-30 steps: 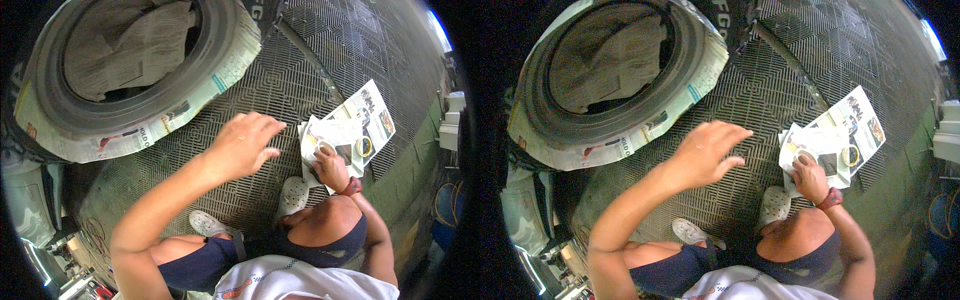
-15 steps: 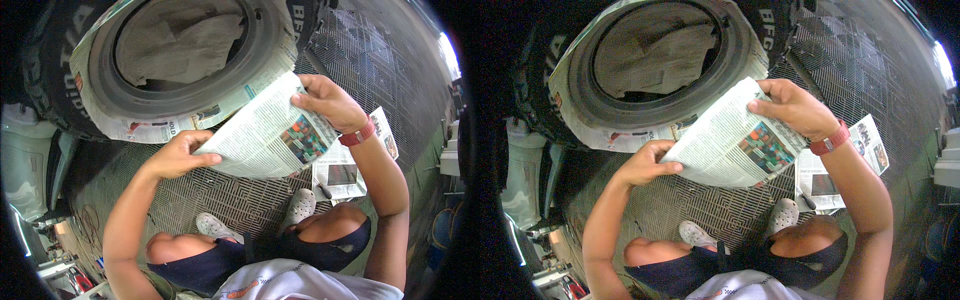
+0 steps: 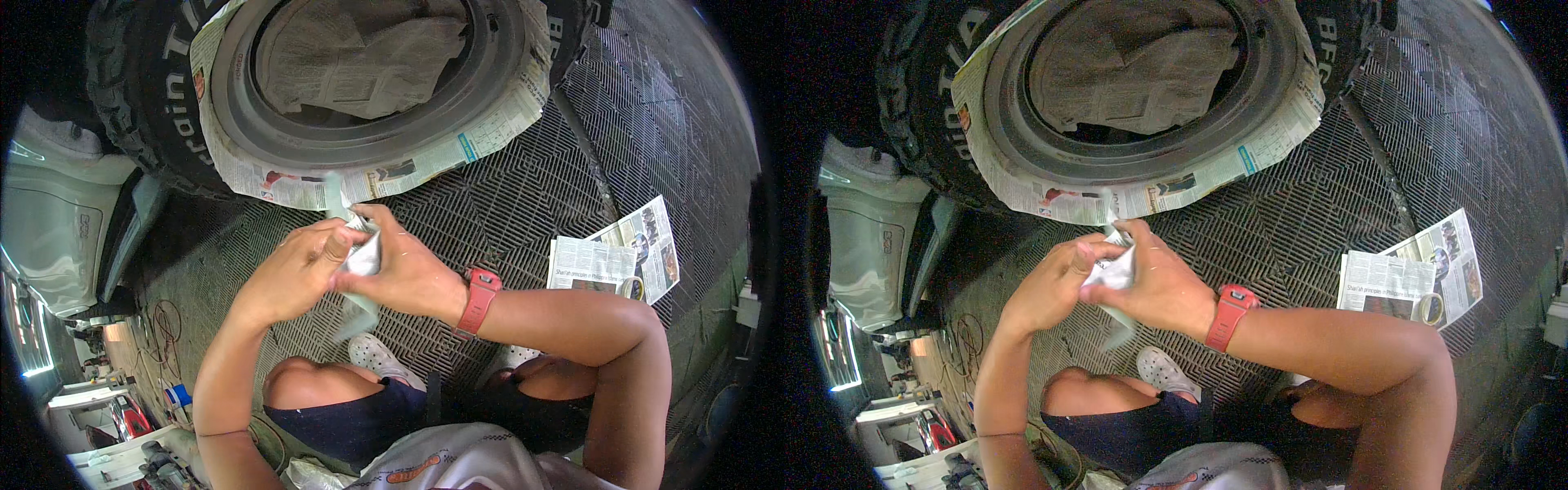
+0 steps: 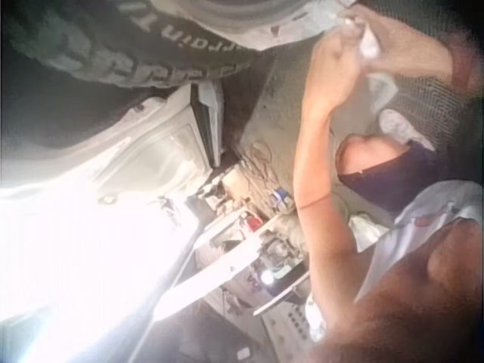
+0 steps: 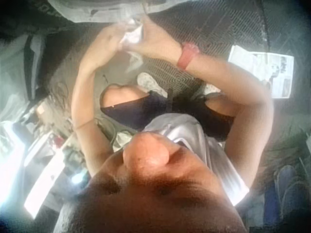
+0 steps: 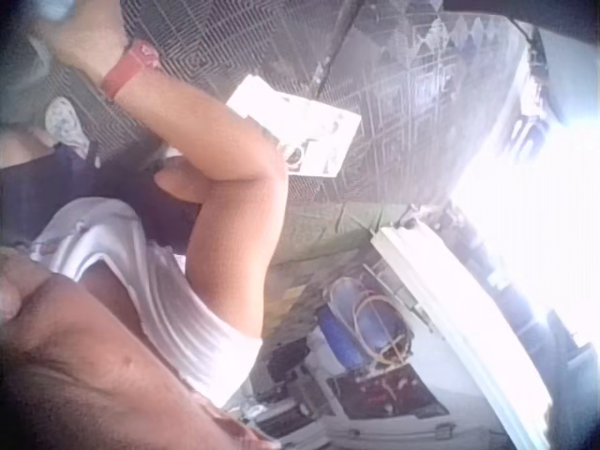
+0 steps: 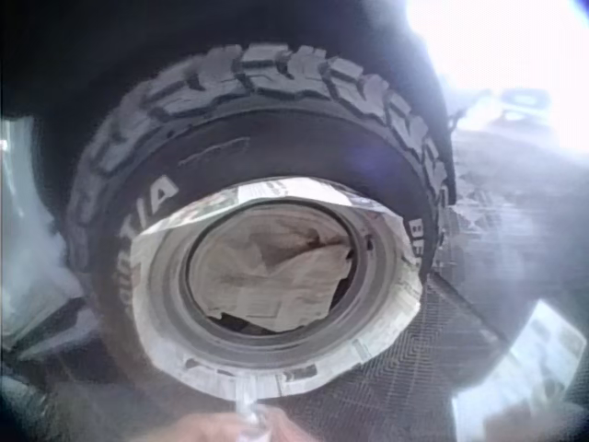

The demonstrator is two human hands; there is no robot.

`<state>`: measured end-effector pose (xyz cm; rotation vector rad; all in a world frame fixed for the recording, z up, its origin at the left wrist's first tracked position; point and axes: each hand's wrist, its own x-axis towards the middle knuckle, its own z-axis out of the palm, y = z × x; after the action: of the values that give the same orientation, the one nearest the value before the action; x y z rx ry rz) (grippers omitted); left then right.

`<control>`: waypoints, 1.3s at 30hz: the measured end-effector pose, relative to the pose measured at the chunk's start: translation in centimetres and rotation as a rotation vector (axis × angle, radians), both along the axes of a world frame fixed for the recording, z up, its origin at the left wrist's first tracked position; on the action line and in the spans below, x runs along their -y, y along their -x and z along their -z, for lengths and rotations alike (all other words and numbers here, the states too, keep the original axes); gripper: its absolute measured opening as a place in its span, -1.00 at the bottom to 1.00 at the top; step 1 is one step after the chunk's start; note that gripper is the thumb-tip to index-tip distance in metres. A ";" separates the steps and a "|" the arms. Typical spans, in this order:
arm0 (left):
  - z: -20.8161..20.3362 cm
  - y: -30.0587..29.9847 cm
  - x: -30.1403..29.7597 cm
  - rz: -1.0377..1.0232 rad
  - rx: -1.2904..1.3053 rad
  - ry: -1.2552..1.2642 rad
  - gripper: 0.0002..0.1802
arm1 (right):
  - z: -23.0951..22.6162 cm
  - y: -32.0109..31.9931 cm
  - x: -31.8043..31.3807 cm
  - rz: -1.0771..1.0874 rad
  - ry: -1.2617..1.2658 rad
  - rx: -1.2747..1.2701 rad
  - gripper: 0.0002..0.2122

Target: The person is repairing a tire by applying newspaper and tape to the inner surface. They repeatedly place newspaper pieces inside the tire and secure them with tape, working methodically around the tire's interior.

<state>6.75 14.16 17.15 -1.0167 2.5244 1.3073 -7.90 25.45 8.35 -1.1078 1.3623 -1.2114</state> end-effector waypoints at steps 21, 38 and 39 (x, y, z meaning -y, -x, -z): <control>-0.8 -9.7 4.0 -0.331 0.027 0.286 -0.46 | 21.1 13.9 -3.1 0.043 -0.338 -0.328 -0.71; -2.2 -5.1 0.8 -0.123 -0.409 0.480 -0.56 | 19.8 25.9 -12.0 0.027 -0.411 0.190 -0.74; -2.7 -4.5 0.6 -0.052 -0.340 0.532 -0.62 | 19.0 25.4 -13.0 0.074 -0.398 0.232 -0.73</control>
<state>11.29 13.59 19.89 -1.0126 3.2338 0.8916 -33.35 38.41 -10.70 -0.6230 1.3956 -1.0254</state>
